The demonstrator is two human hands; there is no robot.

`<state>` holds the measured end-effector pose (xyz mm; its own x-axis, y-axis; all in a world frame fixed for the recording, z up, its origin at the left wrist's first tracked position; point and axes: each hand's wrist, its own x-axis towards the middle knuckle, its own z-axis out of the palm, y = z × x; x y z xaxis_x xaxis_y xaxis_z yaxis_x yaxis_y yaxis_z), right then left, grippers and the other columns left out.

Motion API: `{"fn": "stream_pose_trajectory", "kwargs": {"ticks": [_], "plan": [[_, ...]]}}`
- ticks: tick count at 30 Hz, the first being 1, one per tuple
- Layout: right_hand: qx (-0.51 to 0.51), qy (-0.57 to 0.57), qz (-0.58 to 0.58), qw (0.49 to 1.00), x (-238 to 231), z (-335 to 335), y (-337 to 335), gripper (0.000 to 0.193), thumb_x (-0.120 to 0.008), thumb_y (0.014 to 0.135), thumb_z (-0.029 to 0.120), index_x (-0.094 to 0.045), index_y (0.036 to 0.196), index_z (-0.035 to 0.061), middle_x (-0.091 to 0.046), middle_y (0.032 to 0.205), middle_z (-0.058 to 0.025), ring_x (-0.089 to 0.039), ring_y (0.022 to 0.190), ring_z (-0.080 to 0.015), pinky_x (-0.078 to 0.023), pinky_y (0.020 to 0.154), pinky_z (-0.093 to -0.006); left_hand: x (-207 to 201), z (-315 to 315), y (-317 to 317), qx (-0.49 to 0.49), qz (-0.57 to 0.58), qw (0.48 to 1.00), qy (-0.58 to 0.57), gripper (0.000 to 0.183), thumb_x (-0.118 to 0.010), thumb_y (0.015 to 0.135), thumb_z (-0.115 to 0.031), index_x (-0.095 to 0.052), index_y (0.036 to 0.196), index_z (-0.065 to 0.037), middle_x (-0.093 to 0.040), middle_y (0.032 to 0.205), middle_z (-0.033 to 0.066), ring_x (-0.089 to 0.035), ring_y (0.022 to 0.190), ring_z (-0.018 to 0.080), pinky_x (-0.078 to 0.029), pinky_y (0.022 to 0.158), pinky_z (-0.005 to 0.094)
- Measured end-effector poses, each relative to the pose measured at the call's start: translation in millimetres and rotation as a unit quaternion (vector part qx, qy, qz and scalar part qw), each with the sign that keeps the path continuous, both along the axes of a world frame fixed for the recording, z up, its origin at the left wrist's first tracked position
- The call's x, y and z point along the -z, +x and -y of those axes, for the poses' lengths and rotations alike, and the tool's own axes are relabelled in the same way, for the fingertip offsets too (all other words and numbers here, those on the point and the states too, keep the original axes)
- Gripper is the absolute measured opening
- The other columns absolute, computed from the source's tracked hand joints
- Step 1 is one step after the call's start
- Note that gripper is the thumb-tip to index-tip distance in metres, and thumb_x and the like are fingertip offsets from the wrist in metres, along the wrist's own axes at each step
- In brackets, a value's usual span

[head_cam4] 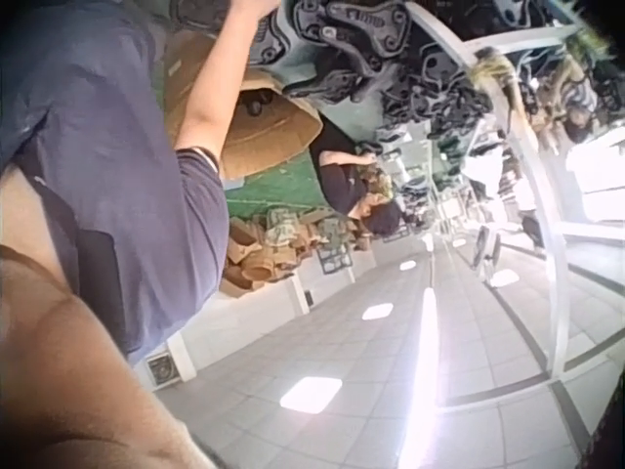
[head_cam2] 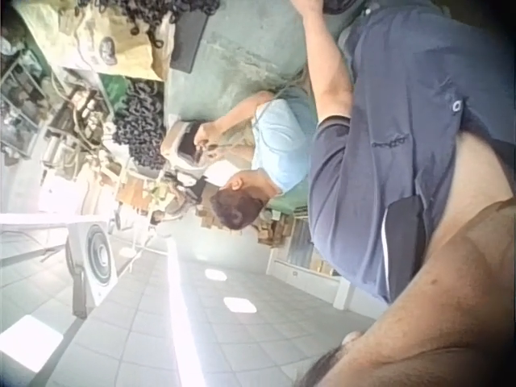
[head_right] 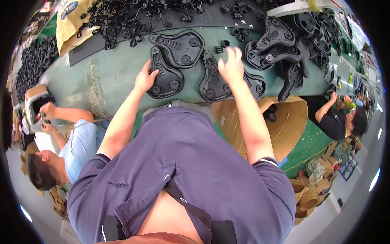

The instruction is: Assembling various components onto bicycle seat bases at a factory workbench.

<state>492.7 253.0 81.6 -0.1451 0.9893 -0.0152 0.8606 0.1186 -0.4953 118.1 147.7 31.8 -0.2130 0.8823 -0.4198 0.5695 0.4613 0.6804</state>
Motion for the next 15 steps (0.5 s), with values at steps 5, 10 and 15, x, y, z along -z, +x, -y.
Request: {"fn": "stream_pose_trajectory", "kwargs": {"ticks": [5, 10, 15], "plan": [[0.017, -0.209, 0.09, 0.974, 76, -90, 18, 0.073, -0.086, 0.077, 0.047, -0.064, 0.136, 0.0091, -0.05, 0.148, -0.03, -0.063, 0.124, -0.0406, -0.054, 0.106, -0.0456, 8, 9, 32, -0.033, -0.124, 0.984, 0.123, 0.056, -0.073, 0.096, -0.02, -0.056, 0.146, -0.001, -0.07, 0.125, 0.0262, -0.065, 0.116, 0.045, -0.052, 0.102, 0.0516], [0.032, -0.077, -0.105, 0.991, 23, -55, -48, 0.05, -0.09, 0.078, 0.029, -0.073, 0.119, 0.0058, -0.061, 0.128, -0.0177, -0.069, 0.105, -0.0299, -0.057, 0.097, -0.0403, -63, 8, 41, 0.026, 0.107, 0.99, 0.09, 0.048, -0.074, 0.097, -0.015, -0.061, 0.142, -0.003, -0.069, 0.124, 0.0161, -0.07, 0.108, 0.028, -0.056, 0.094, 0.0382], [-0.126, -0.257, -0.405, 0.869, -52, 35, -127, 0.058, -0.083, 0.086, 0.012, -0.063, 0.14, 0.0043, -0.047, 0.144, -0.0161, -0.07, 0.115, -0.0263, -0.061, 0.1, -0.0358, -77, 10, 70, -0.073, 0.451, 0.883, 0.106, 0.056, -0.076, 0.095, -0.002, -0.057, 0.148, -0.006, -0.071, 0.123, 0.0039, -0.068, 0.109, 0.0117, -0.057, 0.097, 0.03]]}}
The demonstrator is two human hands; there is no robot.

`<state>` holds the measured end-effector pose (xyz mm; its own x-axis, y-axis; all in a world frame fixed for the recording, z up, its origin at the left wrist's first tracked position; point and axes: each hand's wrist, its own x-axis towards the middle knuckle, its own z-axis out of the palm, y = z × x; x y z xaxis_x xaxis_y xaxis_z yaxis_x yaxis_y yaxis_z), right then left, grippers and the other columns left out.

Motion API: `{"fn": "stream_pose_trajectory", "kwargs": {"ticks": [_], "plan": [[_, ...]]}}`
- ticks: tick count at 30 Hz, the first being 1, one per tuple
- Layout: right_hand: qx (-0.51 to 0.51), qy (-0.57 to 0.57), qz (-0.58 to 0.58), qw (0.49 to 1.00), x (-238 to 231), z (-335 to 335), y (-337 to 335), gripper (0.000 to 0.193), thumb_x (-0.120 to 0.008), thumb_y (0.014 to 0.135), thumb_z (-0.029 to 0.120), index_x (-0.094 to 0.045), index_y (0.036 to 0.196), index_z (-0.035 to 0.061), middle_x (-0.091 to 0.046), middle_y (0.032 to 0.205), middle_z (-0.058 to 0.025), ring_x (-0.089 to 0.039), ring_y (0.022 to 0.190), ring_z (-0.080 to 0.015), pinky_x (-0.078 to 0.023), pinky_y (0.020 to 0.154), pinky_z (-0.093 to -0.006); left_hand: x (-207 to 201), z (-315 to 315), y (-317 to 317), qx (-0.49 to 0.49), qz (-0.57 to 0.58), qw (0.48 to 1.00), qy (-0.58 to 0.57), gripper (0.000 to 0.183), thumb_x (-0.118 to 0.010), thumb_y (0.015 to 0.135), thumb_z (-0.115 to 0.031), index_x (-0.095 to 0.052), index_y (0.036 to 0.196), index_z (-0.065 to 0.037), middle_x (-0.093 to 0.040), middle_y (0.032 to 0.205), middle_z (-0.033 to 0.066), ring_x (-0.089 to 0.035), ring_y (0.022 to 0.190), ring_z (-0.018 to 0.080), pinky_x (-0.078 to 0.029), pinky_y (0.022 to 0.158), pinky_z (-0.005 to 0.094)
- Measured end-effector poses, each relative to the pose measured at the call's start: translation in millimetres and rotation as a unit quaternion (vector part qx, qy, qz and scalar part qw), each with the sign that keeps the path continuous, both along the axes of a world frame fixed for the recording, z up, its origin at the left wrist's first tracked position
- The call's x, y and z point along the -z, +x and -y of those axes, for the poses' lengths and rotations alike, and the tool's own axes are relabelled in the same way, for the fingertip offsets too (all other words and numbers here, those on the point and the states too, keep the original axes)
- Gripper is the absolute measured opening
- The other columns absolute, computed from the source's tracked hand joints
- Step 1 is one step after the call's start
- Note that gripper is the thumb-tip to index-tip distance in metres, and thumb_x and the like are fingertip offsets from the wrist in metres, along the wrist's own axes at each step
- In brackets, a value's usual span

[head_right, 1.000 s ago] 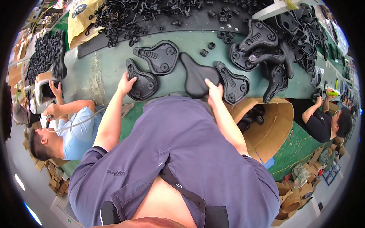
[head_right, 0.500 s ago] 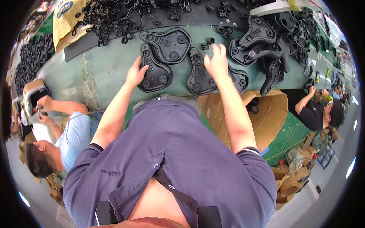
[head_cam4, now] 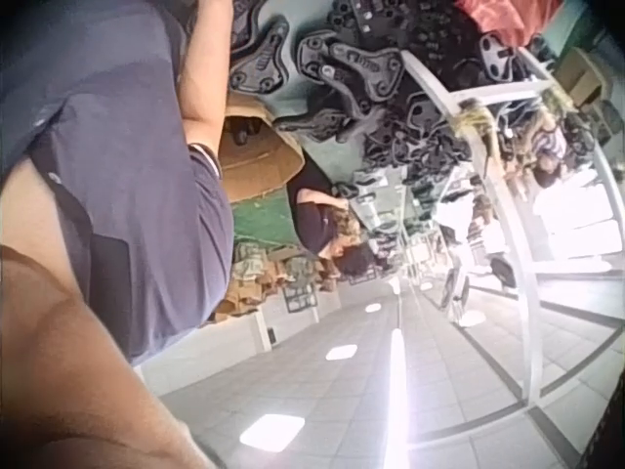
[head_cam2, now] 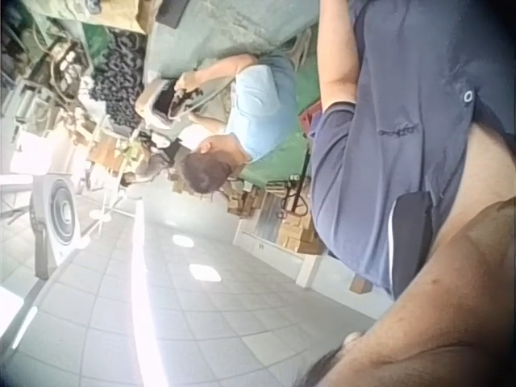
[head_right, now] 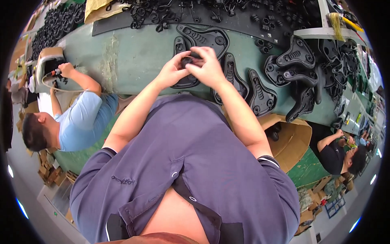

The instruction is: Assembling various components onto bicycle seat bases at a factory workbench.

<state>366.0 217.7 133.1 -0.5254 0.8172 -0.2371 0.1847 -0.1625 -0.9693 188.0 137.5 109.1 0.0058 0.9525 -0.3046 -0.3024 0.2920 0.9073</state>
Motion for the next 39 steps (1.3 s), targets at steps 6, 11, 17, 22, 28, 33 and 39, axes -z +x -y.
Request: {"fn": "stream_pose_trajectory", "kwargs": {"ticks": [6, 11, 17, 22, 28, 33, 39], "plan": [[-0.036, -0.017, -0.026, 0.999, 13, 15, -1, 0.049, -0.075, 0.095, 0.001, -0.056, 0.14, 0.0025, -0.064, 0.125, -0.0105, -0.071, 0.114, -0.0191, -0.058, 0.1, -0.0316, 3, 27, -25, -0.015, -0.169, 0.985, 0.014, 0.051, -0.077, 0.094, 0.0, -0.055, 0.141, -0.004, -0.07, 0.128, 0.0057, -0.068, 0.113, 0.0128, -0.057, 0.096, 0.0279], [-0.103, 0.152, 0.138, 0.973, 14, 24, 7, 0.042, -0.081, 0.086, 0.007, -0.061, 0.123, 0.0044, -0.064, 0.118, -0.0146, -0.071, 0.097, -0.0323, -0.059, 0.083, -0.0405, 1, 45, -38, 0.025, -0.471, 0.881, 0.032, 0.037, -0.081, 0.089, -0.006, -0.063, 0.121, -0.008, -0.07, 0.119, 0.0117, -0.071, 0.109, 0.0262, -0.058, 0.088, 0.0351], [-0.213, 0.274, 0.21, 0.914, 56, 44, 12, 0.037, -0.081, 0.084, 0.011, -0.061, 0.115, 0.0075, -0.062, 0.111, -0.0149, -0.068, 0.1, -0.0403, -0.058, 0.084, -0.0476, 33, 71, -36, 0.202, -0.633, 0.739, 0.115, 0.038, -0.081, 0.084, -0.028, -0.063, 0.112, -0.009, -0.063, 0.105, 0.0094, -0.065, 0.104, 0.0311, -0.055, 0.088, 0.0449], [-0.256, 0.36, 0.272, 0.855, 74, 42, 3, 0.03, -0.079, 0.081, 0.013, -0.059, 0.104, 0.0074, -0.064, 0.102, -0.0115, -0.069, 0.094, -0.0333, -0.057, 0.079, -0.0475, 55, 68, -23, 0.219, -0.714, 0.659, 0.086, 0.039, -0.077, 0.087, -0.034, -0.063, 0.112, -0.009, -0.062, 0.111, 0.0078, -0.06, 0.107, 0.0269, -0.048, 0.094, 0.0447], [-0.281, 0.352, 0.297, 0.842, 64, 30, -8, 0.035, -0.082, 0.082, 0.017, -0.06, 0.107, 0.0085, -0.063, 0.102, -0.0117, -0.071, 0.093, -0.0326, -0.058, 0.079, -0.0463, 59, 65, -34, 0.155, -0.771, 0.606, 0.114, 0.065, -0.072, 0.092, -0.046, -0.06, 0.14, -0.004, -0.046, 0.16, 0.0142, -0.05, 0.133, 0.026, -0.03, 0.121, 0.0528], [-0.174, 0.263, 0.243, 0.917, 42, -27, -30, 0.035, -0.085, 0.086, 0.031, -0.073, 0.106, 0.0043, -0.072, 0.102, -0.015, -0.073, 0.089, -0.0325, -0.059, 0.078, -0.0429, 40, 31, -83, 0.147, -0.588, 0.776, 0.171, 0.06, -0.076, 0.09, -0.043, -0.064, 0.135, -0.005, -0.054, 0.154, 0.0176, -0.052, 0.139, 0.0335, -0.035, 0.12, 0.0531], [-0.004, 0.194, 0.269, 0.943, 58, -160, -76, 0.032, -0.076, 0.09, 0.023, -0.075, 0.11, -0.0012, -0.076, 0.104, -0.0195, -0.076, 0.092, -0.0325, -0.06, 0.086, -0.0412, 105, -61, -215, -0.184, -0.648, 0.737, -0.048, 0.056, -0.076, 0.093, -0.025, -0.054, 0.136, 0.004, -0.057, 0.139, 0.0276, -0.059, 0.127, 0.0466, -0.049, 0.108, 0.0513]]}}
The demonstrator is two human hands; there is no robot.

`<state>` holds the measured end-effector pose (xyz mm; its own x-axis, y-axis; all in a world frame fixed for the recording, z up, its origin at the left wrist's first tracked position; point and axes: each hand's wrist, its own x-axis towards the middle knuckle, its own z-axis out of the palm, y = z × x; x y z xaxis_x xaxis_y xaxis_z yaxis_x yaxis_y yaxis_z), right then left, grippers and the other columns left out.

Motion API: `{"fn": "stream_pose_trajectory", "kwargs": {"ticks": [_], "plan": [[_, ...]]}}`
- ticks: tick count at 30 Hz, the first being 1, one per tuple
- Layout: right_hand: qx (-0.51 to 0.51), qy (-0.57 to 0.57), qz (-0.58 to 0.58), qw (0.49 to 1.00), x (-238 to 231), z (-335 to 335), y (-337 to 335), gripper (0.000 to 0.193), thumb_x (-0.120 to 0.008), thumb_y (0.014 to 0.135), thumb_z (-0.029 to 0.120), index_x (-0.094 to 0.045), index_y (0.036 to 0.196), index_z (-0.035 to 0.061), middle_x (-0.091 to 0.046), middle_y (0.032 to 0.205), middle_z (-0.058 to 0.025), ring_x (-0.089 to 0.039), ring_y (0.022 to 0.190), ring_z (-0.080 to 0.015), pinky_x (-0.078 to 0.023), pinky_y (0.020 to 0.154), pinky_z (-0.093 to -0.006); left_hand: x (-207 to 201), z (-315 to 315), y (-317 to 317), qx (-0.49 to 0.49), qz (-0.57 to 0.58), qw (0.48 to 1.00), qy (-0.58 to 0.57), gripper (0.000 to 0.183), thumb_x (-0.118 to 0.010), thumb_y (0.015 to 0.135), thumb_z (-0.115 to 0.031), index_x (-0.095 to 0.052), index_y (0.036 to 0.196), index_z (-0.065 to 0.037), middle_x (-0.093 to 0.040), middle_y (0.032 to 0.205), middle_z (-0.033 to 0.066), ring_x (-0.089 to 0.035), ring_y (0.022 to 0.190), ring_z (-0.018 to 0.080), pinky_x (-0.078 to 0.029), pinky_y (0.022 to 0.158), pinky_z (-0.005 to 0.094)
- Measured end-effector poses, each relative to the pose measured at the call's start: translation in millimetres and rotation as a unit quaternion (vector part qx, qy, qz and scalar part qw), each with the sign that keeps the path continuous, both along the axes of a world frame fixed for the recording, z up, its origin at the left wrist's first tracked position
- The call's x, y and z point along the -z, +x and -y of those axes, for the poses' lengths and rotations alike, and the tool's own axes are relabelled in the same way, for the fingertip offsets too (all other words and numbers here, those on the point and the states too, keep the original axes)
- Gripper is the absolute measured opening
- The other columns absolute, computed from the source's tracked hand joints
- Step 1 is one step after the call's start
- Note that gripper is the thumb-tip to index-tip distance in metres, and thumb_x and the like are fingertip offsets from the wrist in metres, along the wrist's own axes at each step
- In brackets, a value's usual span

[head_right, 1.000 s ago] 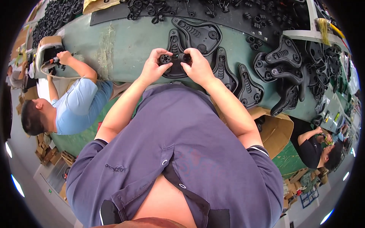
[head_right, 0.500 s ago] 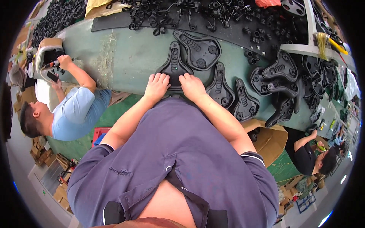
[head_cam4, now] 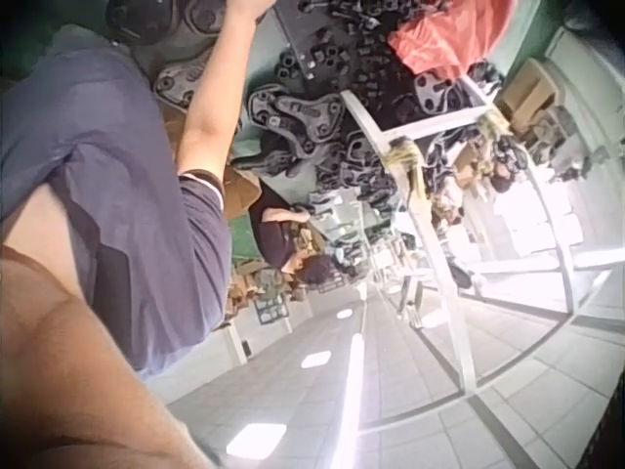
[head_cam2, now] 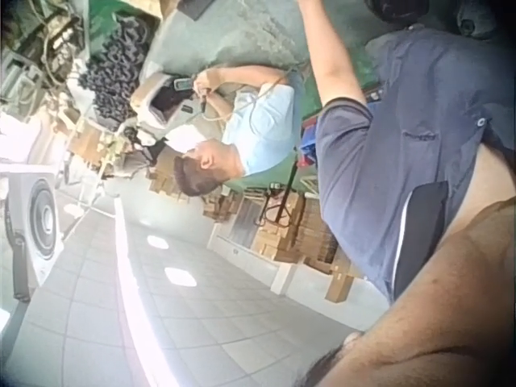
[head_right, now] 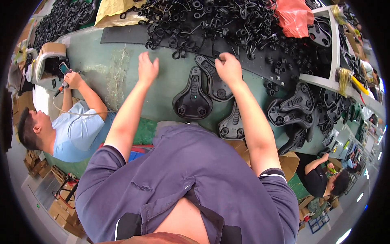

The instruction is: Assembling various components onto bicycle seat bases at a factory workbench.

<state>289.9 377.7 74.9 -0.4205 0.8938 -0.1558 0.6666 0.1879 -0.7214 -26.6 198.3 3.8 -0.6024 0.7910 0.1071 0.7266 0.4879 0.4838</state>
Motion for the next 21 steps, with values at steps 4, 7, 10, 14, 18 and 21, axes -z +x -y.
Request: {"fn": "stream_pose_trajectory", "kwargs": {"ticks": [4, 7, 10, 14, 18, 21], "plan": [[-0.003, 0.047, 0.087, 0.995, 48, -52, -36, 0.051, -0.077, 0.088, 0.029, -0.068, 0.128, -0.0015, -0.071, 0.123, -0.0246, -0.071, 0.112, -0.0358, -0.056, 0.101, -0.0442, 22, -63, -55, -0.095, 0.096, 0.986, -0.095, 0.063, -0.081, 0.091, -0.033, -0.056, 0.135, 0.004, -0.058, 0.138, 0.0285, -0.062, 0.123, 0.0464, -0.052, 0.105, 0.0519], [-0.019, 0.028, 0.203, 0.979, 62, -61, -60, 0.06, -0.078, 0.086, 0.032, -0.064, 0.135, -0.0015, -0.067, 0.132, -0.028, -0.067, 0.123, -0.0381, -0.053, 0.107, -0.0461, 30, -68, -84, -0.06, 0.105, 0.984, -0.133, 0.063, -0.085, 0.086, -0.038, -0.063, 0.128, 0.003, -0.065, 0.128, 0.0278, -0.065, 0.121, 0.0457, -0.053, 0.103, 0.0504], [-0.027, 0.005, 0.282, 0.959, 72, -61, -68, 0.063, -0.079, 0.085, 0.032, -0.062, 0.137, 0.0001, -0.067, 0.133, -0.0286, -0.067, 0.123, -0.0399, -0.053, 0.107, -0.0462, 31, -42, -75, -0.117, 0.04, 0.992, 0.015, 0.047, -0.088, 0.081, -0.035, -0.072, 0.102, 0.005, -0.074, 0.099, 0.0248, -0.07, 0.101, 0.0448, -0.056, 0.089, 0.0503], [-0.014, -0.04, 0.188, 0.981, 92, -71, -59, 0.038, -0.076, 0.085, 0.027, -0.073, 0.111, -0.0011, -0.076, 0.105, -0.0234, -0.073, 0.099, -0.0394, -0.058, 0.095, -0.0454, 35, 29, -24, -0.209, 0.131, 0.969, 0.015, 0.047, -0.089, 0.084, -0.032, -0.063, 0.095, 0.005, -0.066, 0.085, 0.0163, -0.062, 0.076, 0.0302, -0.051, 0.072, 0.046], [0.016, -0.17, -0.008, 0.985, 59, -52, -57, 0.024, -0.073, 0.085, 0.019, -0.071, 0.083, -0.005, -0.074, 0.08, -0.0169, -0.071, 0.077, -0.0284, -0.057, 0.077, -0.0413, 27, 105, 62, -0.19, 0.243, 0.944, -0.113, 0.064, -0.087, 0.086, -0.043, -0.059, 0.117, 0.006, -0.067, 0.11, 0.0229, -0.068, 0.103, 0.037, -0.054, 0.093, 0.0477], [0.067, -0.311, -0.16, 0.935, 28, -35, -32, 0.011, -0.071, 0.085, 0.009, -0.071, 0.084, -0.001, -0.069, 0.079, -0.0057, -0.063, 0.075, -0.0167, -0.051, 0.068, -0.0345, -2, 115, 91, -0.206, 0.244, 0.942, -0.107, 0.059, -0.08, 0.094, -0.043, -0.059, 0.12, 0.006, -0.067, 0.113, 0.0207, -0.067, 0.1, 0.0331, -0.054, 0.092, 0.0447]]}}
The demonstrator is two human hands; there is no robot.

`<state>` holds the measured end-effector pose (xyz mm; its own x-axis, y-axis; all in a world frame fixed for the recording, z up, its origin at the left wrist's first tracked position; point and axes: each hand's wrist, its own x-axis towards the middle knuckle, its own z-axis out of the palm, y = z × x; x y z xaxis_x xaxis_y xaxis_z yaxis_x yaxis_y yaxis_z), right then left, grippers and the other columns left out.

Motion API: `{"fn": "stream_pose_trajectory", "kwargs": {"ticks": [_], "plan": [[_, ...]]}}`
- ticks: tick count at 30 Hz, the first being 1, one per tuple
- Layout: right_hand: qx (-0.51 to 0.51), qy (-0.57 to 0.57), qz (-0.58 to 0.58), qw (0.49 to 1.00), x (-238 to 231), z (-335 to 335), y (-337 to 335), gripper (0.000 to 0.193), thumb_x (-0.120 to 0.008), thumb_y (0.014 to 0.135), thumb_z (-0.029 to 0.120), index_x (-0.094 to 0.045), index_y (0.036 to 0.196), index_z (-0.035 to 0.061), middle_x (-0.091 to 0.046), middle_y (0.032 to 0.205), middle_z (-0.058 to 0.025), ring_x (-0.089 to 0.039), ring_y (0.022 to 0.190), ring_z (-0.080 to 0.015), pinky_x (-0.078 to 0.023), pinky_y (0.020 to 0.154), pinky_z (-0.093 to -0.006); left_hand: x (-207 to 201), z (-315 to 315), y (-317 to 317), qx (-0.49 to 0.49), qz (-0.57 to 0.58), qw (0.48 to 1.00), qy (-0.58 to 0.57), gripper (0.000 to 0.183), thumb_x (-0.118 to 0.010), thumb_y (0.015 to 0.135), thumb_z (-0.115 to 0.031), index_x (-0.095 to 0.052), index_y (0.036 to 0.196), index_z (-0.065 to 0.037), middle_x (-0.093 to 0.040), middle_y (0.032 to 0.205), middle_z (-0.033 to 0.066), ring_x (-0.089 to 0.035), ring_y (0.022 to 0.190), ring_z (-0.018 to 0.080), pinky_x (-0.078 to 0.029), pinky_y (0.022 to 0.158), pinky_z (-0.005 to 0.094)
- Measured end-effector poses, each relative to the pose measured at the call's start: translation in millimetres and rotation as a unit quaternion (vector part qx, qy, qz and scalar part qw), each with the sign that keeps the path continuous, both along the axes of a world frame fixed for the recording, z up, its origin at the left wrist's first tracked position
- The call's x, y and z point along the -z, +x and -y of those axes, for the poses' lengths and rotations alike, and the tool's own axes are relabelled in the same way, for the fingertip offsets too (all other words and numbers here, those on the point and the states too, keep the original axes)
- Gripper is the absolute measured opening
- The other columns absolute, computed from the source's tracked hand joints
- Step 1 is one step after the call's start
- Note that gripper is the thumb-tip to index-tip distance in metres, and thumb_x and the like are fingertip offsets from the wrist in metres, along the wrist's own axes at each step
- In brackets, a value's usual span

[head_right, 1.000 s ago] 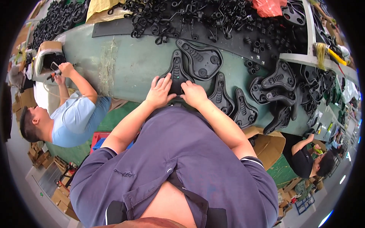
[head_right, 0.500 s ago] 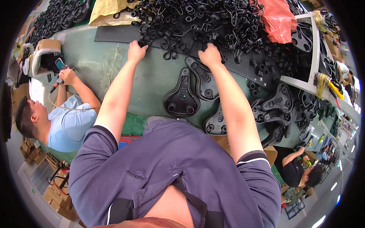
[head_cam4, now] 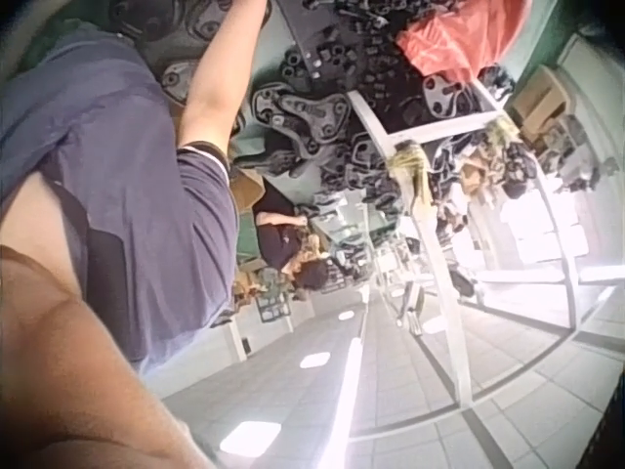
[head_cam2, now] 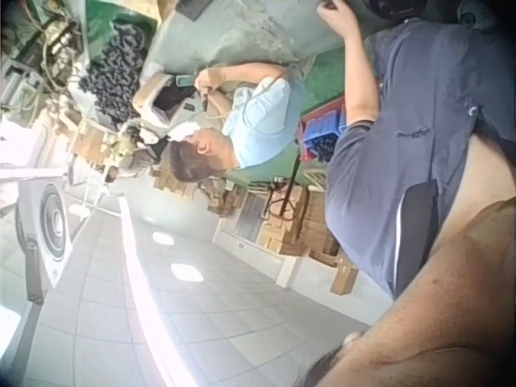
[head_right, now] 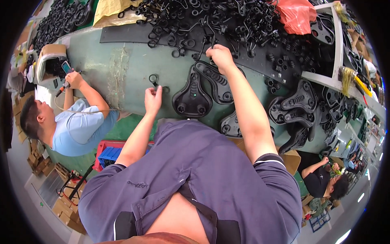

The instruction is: Assembling various components onto bicycle seat bases at a factory workbench.

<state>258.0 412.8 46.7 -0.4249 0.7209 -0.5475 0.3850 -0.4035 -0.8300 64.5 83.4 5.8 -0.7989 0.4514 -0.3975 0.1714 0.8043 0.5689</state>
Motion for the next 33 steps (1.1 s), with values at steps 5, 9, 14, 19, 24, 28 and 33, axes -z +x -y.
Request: {"fn": "stream_pose_trajectory", "kwargs": {"ticks": [5, 9, 14, 19, 24, 28, 33], "plan": [[0.011, 0.006, -0.034, 0.999, -54, 56, 83, 0.005, -0.069, 0.083, 0.004, -0.072, 0.087, 0.0018, -0.068, 0.083, -0.0005, -0.061, 0.077, -0.0132, -0.049, 0.067, -0.0331, -13, -12, -28, 0.274, -0.329, 0.903, -0.03, 0.069, -0.074, 0.091, -0.018, -0.046, 0.153, -0.005, -0.044, 0.158, 0.0249, -0.049, 0.14, 0.045, -0.049, 0.11, 0.0529], [-0.08, 0.157, 0.268, 0.947, -90, 113, 158, 0.013, -0.065, 0.089, 0.011, -0.067, 0.084, -0.0015, -0.071, 0.088, -0.0192, -0.067, 0.082, -0.0378, -0.053, 0.078, -0.0452, -15, -24, -53, 0.549, -0.209, 0.793, -0.161, 0.071, -0.07, 0.087, -0.006, -0.048, 0.154, -0.014, -0.039, 0.164, 0.0126, -0.046, 0.144, 0.043, -0.055, 0.108, 0.0496], [-0.088, 0.284, 0.383, 0.875, -67, 205, 231, 0.022, -0.066, 0.085, 0.013, -0.067, 0.098, -0.0048, -0.062, 0.108, -0.0269, -0.061, 0.107, -0.0478, -0.052, 0.095, -0.0532, -4, -20, -48, 0.338, -0.176, 0.916, -0.125, 0.052, -0.08, 0.086, -0.014, -0.058, 0.134, -0.008, -0.064, 0.128, 0.0173, -0.067, 0.108, 0.0458, -0.058, 0.095, 0.0508], [-0.1, 0.379, 0.393, 0.832, -55, 240, 236, 0.052, -0.085, 0.08, 0.026, -0.063, 0.116, -0.0046, -0.054, 0.13, -0.0267, -0.054, 0.124, -0.0459, -0.049, 0.107, -0.0535, -78, -14, 32, 0.451, -0.062, 0.885, 0.101, 0.051, -0.085, 0.084, -0.019, -0.062, 0.128, -0.007, -0.064, 0.121, 0.0178, -0.066, 0.111, 0.042, -0.057, 0.093, 0.0489], [-0.152, 0.403, 0.361, 0.827, -37, 211, 232, 0.094, -0.086, 0.078, 0.017, -0.038, 0.157, -0.0001, -0.051, 0.144, -0.0272, -0.055, 0.129, -0.0455, -0.049, 0.109, -0.0512, -76, 6, 62, 0.571, -0.064, 0.817, 0.049, 0.053, -0.085, 0.084, -0.022, -0.061, 0.13, -0.01, -0.061, 0.12, 0.0132, -0.068, 0.108, 0.0376, -0.058, 0.091, 0.0484], [-0.261, 0.354, 0.362, 0.822, -30, 180, 242, 0.083, -0.082, 0.077, 0.015, -0.047, 0.151, 0.0036, -0.062, 0.126, -0.0195, -0.063, 0.118, -0.0404, -0.054, 0.101, -0.0486, -77, 8, 70, 0.571, -0.092, 0.815, 0.046, 0.053, -0.084, 0.085, -0.022, -0.06, 0.13, -0.009, -0.06, 0.118, 0.0125, -0.068, 0.107, 0.0368, -0.057, 0.09, 0.0483], [-0.156, 0.384, 0.272, 0.868, -74, 177, 192, 0.066, -0.083, 0.083, 0.026, -0.058, 0.138, -0.0009, -0.069, 0.11, -0.0185, -0.069, 0.11, -0.0383, -0.056, 0.099, -0.0463, -76, 16, 73, 0.554, -0.1, 0.823, 0.072, 0.053, -0.084, 0.085, -0.023, -0.06, 0.131, -0.008, -0.06, 0.118, 0.0121, -0.068, 0.107, 0.0372, -0.057, 0.091, 0.048]]}}
